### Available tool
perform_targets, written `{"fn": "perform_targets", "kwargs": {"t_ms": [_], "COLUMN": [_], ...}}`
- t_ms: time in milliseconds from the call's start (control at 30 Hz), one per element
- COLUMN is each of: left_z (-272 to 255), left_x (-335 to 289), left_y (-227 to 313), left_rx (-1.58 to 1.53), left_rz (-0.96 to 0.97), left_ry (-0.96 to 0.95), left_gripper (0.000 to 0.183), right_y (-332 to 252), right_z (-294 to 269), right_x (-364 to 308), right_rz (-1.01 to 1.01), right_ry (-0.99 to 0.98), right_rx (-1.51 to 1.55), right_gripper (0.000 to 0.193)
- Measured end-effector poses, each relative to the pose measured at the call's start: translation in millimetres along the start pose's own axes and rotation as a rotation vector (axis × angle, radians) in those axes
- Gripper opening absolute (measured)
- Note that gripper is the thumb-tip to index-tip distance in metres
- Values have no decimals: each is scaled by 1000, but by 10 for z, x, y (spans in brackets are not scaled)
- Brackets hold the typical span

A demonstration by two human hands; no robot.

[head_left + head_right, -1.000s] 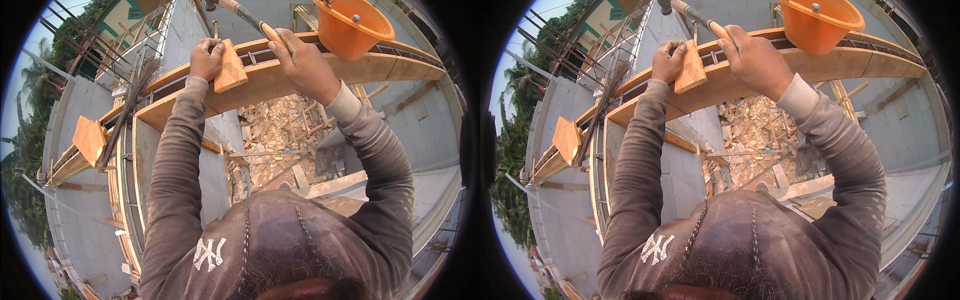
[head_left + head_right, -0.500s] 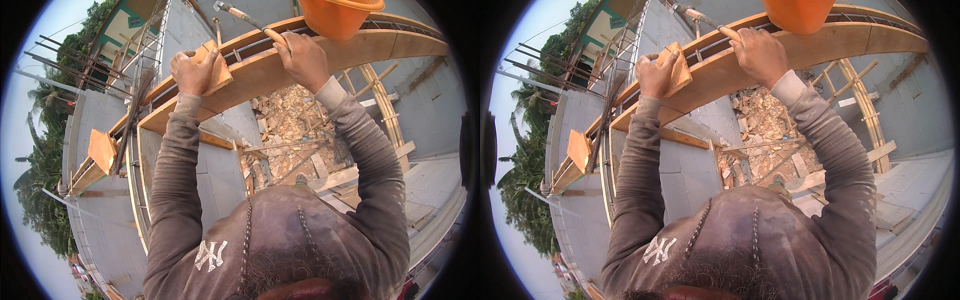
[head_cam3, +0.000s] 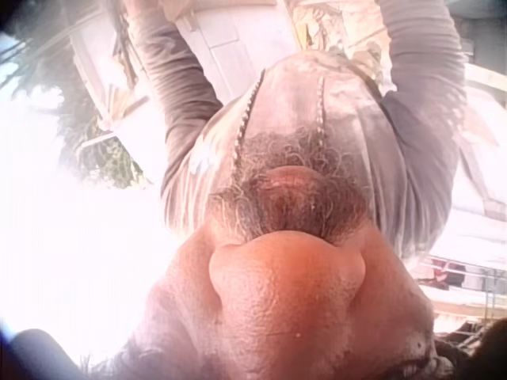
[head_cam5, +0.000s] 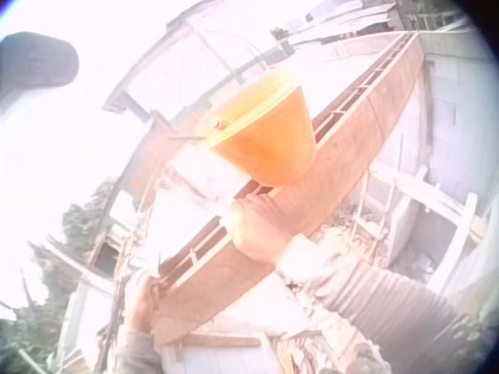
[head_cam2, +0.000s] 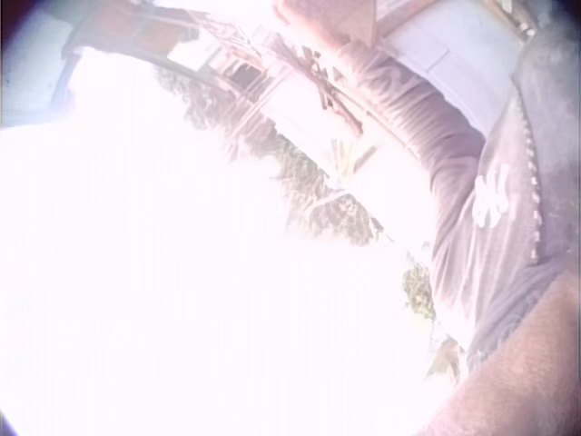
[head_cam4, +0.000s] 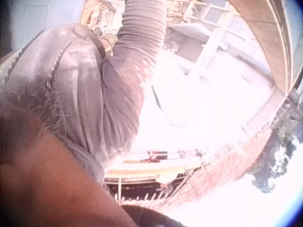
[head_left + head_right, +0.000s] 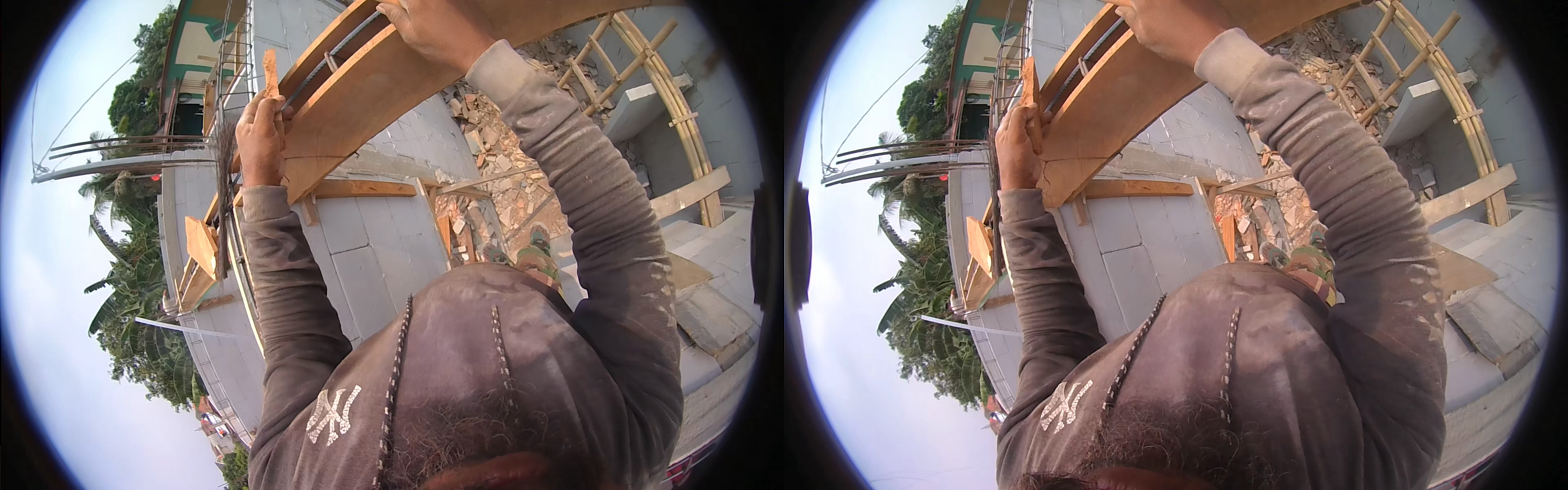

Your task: The person secures wooden boards by hammering nails into them to create formwork for a concrete beam. They retrieve nails from a bucket and continue fastening the boards along the rebar structure.

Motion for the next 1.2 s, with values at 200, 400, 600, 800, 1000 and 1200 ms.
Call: {"fn": "perform_targets", "kwargs": {"t_ms": [200, 400, 600, 800, 1000, 1200], "left_z": [231, 368, 270, 319, 397, 391], "left_x": [-33, -60, -48, -47, -60, -143], "left_y": [24, 40, -118, -137, -160, -126], "left_rx": [209, 776, 924, 948, 966, 971], "left_rz": [61, 384, 398, 349, 213, 175], "left_ry": [-15, 37, 54, 88, 147, 185], "left_gripper": [74, 80, 80, 80, 83, 83], "right_y": [103, 52, 27, 136, 67, -484], "right_z": [13, -13, 38, 129, 53, -93], "right_x": [3, -1, -30, 65, 178, 274], "right_rz": [11, 19, -31, -126, -149, -116], "right_ry": [-20, -49, -100, -203, -398, -524], "right_rx": [60, 67, 18, -217, -278, -160], "right_gripper": [18, 18, 21, 30, 30, 36]}}
Point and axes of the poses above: each hand's wrist, its own x-axis towards the middle knuckle, its own z-axis out of the palm, y = z × x, the point moved 4 cm from there along x, towards the middle knuckle, and after that the axes turned 7 degrees about z, right-handed, at the moved point
